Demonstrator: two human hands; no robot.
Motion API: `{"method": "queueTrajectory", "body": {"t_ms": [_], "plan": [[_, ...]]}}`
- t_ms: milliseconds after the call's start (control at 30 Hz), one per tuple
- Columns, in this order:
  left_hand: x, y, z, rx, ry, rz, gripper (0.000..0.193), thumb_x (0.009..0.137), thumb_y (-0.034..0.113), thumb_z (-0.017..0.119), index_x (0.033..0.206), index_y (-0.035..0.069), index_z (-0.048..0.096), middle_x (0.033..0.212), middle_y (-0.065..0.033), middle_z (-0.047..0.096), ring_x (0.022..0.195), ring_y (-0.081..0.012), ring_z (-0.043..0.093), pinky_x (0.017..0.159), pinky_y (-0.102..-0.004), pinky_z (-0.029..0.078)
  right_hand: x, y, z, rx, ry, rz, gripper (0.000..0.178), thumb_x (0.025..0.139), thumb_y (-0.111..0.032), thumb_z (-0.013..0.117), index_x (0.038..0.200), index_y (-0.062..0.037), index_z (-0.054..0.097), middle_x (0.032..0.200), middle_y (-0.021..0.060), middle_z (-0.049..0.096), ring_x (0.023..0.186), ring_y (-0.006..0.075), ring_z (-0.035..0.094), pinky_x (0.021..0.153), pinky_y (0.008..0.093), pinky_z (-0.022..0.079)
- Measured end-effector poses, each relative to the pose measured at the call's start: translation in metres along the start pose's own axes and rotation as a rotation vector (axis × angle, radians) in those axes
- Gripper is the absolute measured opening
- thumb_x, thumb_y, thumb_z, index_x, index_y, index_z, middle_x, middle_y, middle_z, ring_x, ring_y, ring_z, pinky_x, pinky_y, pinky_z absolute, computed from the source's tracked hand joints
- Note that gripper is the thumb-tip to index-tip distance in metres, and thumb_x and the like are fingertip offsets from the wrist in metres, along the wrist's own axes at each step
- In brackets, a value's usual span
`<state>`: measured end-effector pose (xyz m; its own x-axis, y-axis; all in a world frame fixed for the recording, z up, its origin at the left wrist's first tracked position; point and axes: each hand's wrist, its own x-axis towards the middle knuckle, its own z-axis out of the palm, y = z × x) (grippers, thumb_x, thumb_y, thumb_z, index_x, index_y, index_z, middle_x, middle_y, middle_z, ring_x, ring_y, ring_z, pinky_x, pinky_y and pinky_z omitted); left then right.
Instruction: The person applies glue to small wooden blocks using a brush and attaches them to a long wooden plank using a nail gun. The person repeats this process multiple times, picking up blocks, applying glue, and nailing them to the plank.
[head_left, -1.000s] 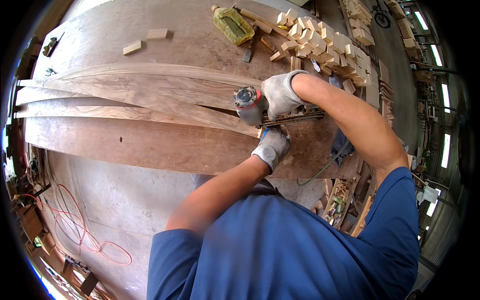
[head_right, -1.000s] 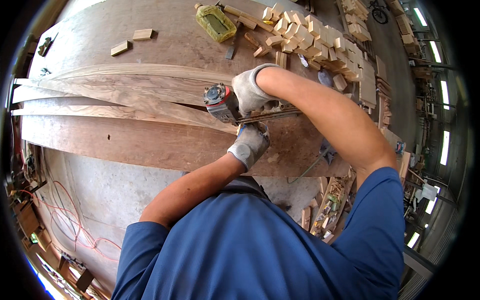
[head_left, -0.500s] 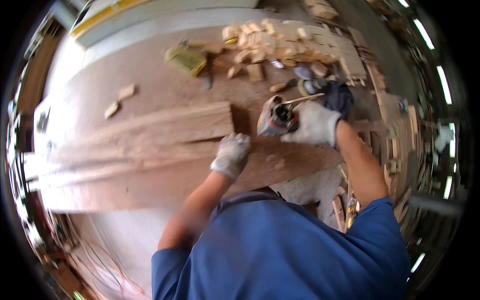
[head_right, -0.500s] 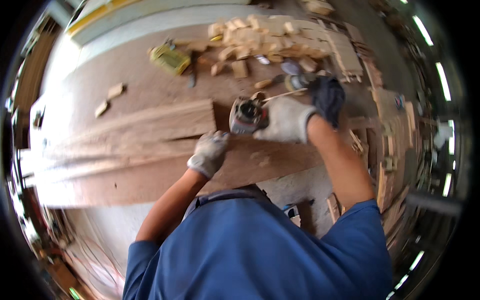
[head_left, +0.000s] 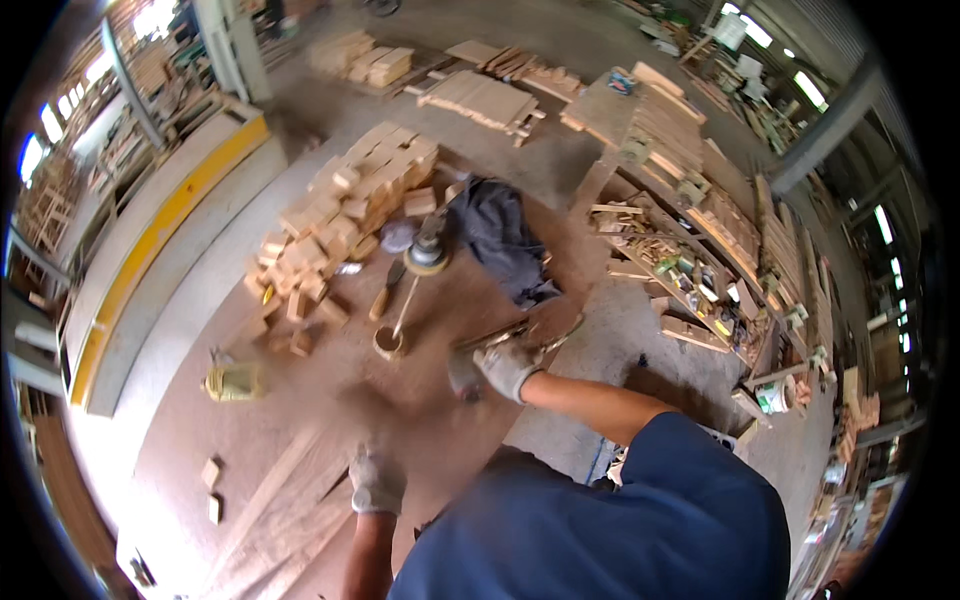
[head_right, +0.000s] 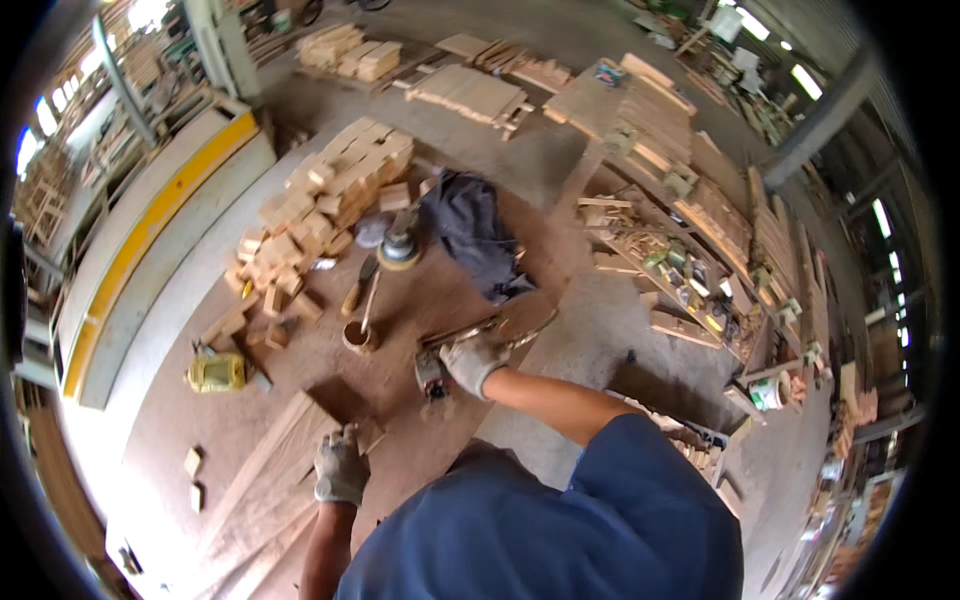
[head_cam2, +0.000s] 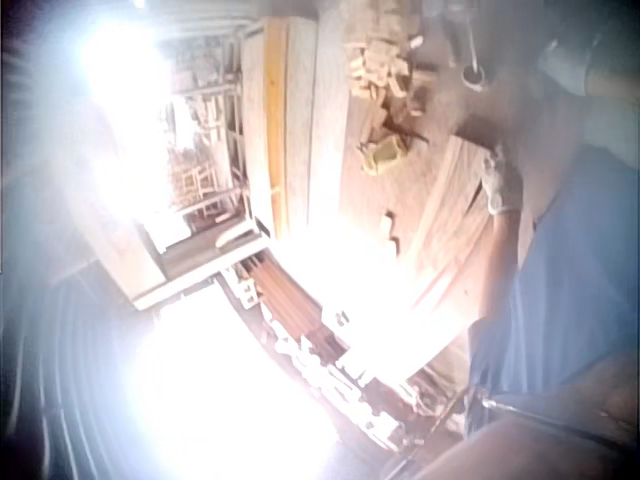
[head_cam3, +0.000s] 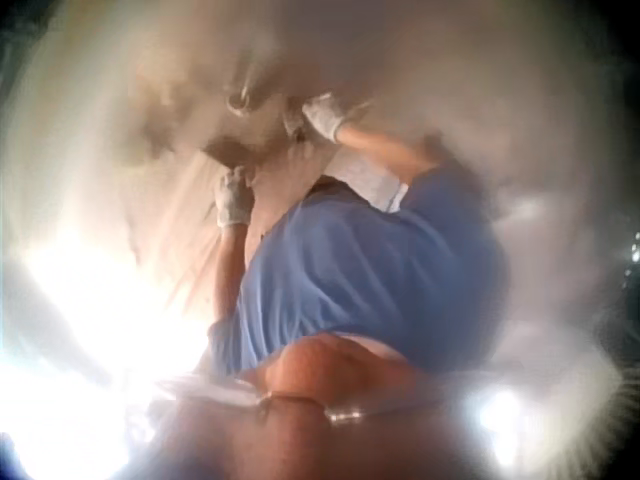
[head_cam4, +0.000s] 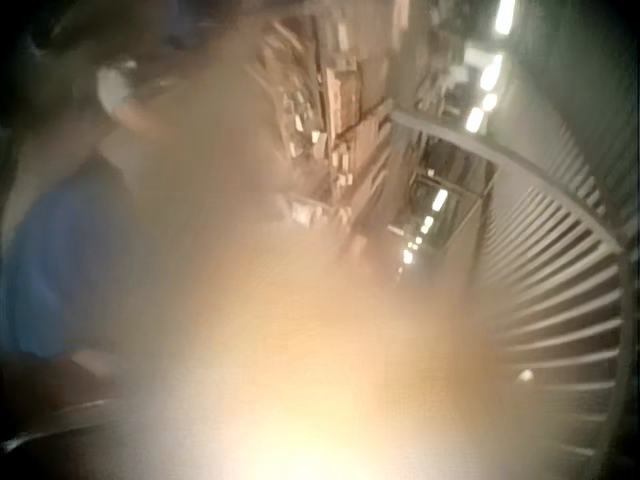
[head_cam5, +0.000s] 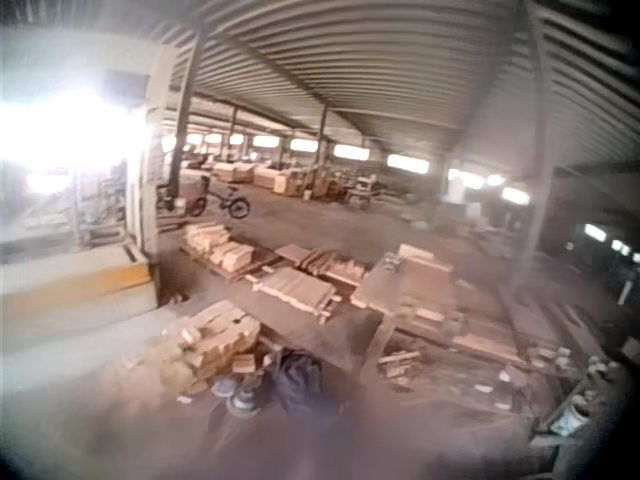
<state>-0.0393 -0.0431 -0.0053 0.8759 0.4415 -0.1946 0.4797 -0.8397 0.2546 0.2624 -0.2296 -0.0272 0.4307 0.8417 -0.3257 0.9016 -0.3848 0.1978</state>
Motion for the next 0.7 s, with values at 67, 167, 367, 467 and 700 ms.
{"method": "queueTrajectory", "body": {"t_ms": [67,167,367,467,700], "plan": [[0.003,0.009,-0.013,-0.013,-0.025,-0.011,0.057,0.082,0.02,0.081,0.135,0.014,0.062,0.116,-0.0164,0.07,0.11,-0.0366,0.067,0.092,-0.0488,0.056,0.0,-0.001,0.023,0.062,-0.006,0.044,0.021,0.1,-0.017,0.054,0.115,-0.0082,0.066,0.105,0.0164,0.078,0.097,0.033,0.078,0.078,0.0468,0.061],[0.002,0.013,-0.019,0.008,-0.046,-0.018,0.057,0.082,0.021,0.08,0.136,0.013,0.062,0.115,-0.017,0.07,0.109,-0.0372,0.067,0.092,-0.0492,0.057,-0.008,-0.01,0.044,0.074,0.027,0.033,0.022,0.097,-0.018,0.06,0.114,-0.0073,0.067,0.103,0.0149,0.078,0.093,0.0335,0.078,0.078,0.0475,0.06],[-0.001,0.017,-0.031,0.036,-0.074,-0.066,0.058,0.082,0.018,0.081,0.137,0.012,0.062,0.115,-0.0156,0.071,0.11,-0.0368,0.068,0.09,-0.0488,0.059,-0.013,-0.042,-0.08,0.337,-0.006,-0.162,0.029,0.09,-0.017,0.065,0.115,-0.0061,0.072,0.111,0.0152,0.076,0.105,0.0323,0.074,0.087,0.0463,0.059],[-0.002,0.015,-0.028,0.048,-0.043,-0.02,0.059,0.083,0.019,0.081,0.138,0.013,0.062,0.114,-0.0162,0.07,0.11,-0.0365,0.067,0.09,-0.0487,0.058,-0.007,-0.093,-0.064,0.463,0.276,-0.23,0.024,0.087,-0.012,0.066,0.111,-0.0065,0.068,0.109,0.0134,0.07,0.102,0.0345,0.069,0.091,0.0472,0.053],[-0.009,-0.005,-0.017,-0.083,-0.031,-0.001,0.06,0.082,0.015,0.078,0.138,0.005,0.06,0.119,-0.018,0.068,0.111,-0.0394,0.065,0.092,-0.0505,0.057,0.006,-0.182,-0.064,0.319,0.141,-0.35,0.033,0.092,-0.022,0.07,0.122,-0.0086,0.067,0.119,0.0126,0.068,0.11,0.0306,0.069,0.093,0.0449,0.054]]}}
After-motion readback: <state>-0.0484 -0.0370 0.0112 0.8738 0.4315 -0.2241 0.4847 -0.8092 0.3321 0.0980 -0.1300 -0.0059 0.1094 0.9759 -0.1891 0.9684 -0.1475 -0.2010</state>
